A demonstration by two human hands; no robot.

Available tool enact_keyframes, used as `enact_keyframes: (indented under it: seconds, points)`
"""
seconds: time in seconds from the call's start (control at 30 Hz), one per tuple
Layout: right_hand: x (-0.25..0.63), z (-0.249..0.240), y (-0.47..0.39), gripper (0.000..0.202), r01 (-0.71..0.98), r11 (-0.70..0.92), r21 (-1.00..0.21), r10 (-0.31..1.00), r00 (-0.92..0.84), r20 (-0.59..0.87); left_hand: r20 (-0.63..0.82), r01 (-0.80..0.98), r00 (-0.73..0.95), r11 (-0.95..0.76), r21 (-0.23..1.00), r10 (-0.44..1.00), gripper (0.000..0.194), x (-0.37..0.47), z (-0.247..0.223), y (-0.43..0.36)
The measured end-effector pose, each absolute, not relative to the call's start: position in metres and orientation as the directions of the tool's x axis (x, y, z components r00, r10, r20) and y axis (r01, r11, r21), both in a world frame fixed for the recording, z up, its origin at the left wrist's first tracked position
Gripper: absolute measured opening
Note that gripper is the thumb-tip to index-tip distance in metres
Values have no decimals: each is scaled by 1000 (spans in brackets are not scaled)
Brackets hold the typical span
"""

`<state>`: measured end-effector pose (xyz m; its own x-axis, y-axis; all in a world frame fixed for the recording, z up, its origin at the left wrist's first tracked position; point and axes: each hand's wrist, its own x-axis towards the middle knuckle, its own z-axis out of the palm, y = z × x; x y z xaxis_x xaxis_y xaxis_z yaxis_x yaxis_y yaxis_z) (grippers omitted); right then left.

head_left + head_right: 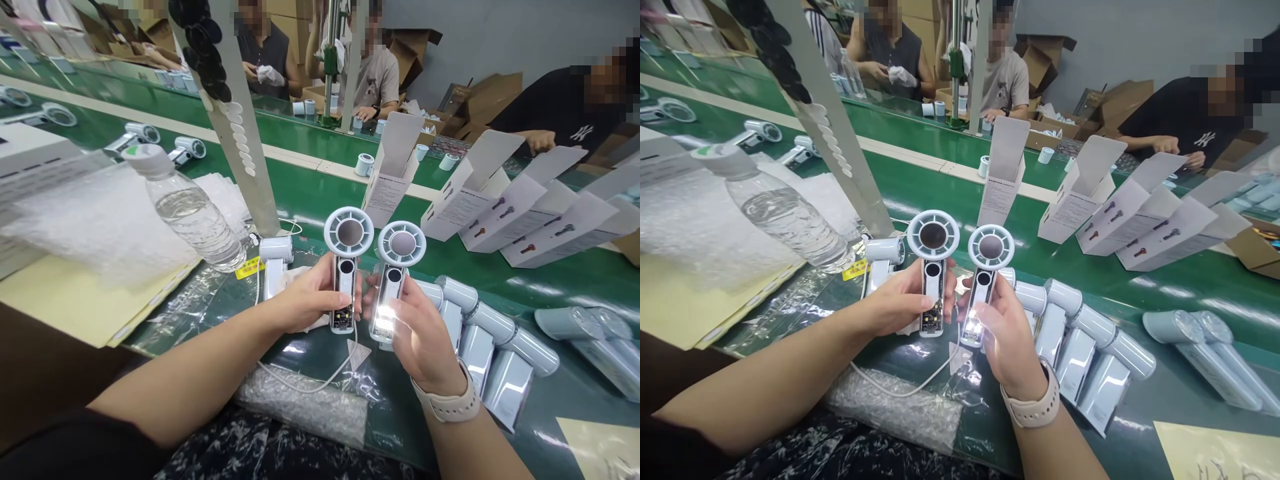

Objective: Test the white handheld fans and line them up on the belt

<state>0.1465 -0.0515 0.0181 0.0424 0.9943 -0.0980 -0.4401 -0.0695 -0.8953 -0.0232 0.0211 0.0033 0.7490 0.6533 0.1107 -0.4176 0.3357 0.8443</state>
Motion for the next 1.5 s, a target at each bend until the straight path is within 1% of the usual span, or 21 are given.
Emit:
enact_keyframes:
  seconds: [0.23, 0.37, 0.47, 0.5, 0.67, 0.83, 1.03, 1.27, 1.33, 1.43, 1.5]
  points:
    - [147, 18, -54, 24, -419, -81, -904, 995, 22, -99, 163, -456, 738, 307, 835, 655, 46, -21, 8, 17]
    - [148, 17, -54, 25, -370, -49, -928, 994, 74, -82, 120, -451, 702, 307, 838, 702, 41, -20, 6, 20]
    - [149, 15, -54, 20, -372, -81, -925, 989, 82, -119, 74, -447, 645, 297, 844, 760, 32, -20, 5, 22]
    - [148, 15, -54, 19, -375, -85, -923, 988, 89, -127, 70, -442, 643, 295, 847, 763, 31, -21, 5, 22]
    - [145, 16, -58, 23, -397, -29, -917, 995, 74, -64, 131, -426, 745, 316, 848, 654, 39, -22, 7, 21]
    - [146, 16, -57, 17, -376, -19, -926, 995, 82, -54, 63, -373, 693, 282, 884, 719, 39, -21, 4, 25]
    - [148, 14, -54, 13, -374, -15, -927, 993, 100, -57, 41, -349, 721, 310, 884, 692, 42, -20, 0, 23]
    - [146, 12, -55, 21, -422, -60, -905, 981, 143, -131, 85, -382, 729, 300, 874, 679, 40, -18, -2, 25]
    - [146, 12, -55, 25, -421, -60, -905, 980, 146, -133, 94, -374, 718, 269, 887, 689, 40, -19, -2, 25]
    - [146, 13, -55, 31, -425, -41, -904, 982, 151, -115, 63, -307, 681, 206, 929, 729, 41, -20, 0, 25]
    - [147, 13, -54, 34, -460, -34, -888, 987, 126, -103, 11, -238, 647, 189, 953, 762, 48, -20, 2, 24]
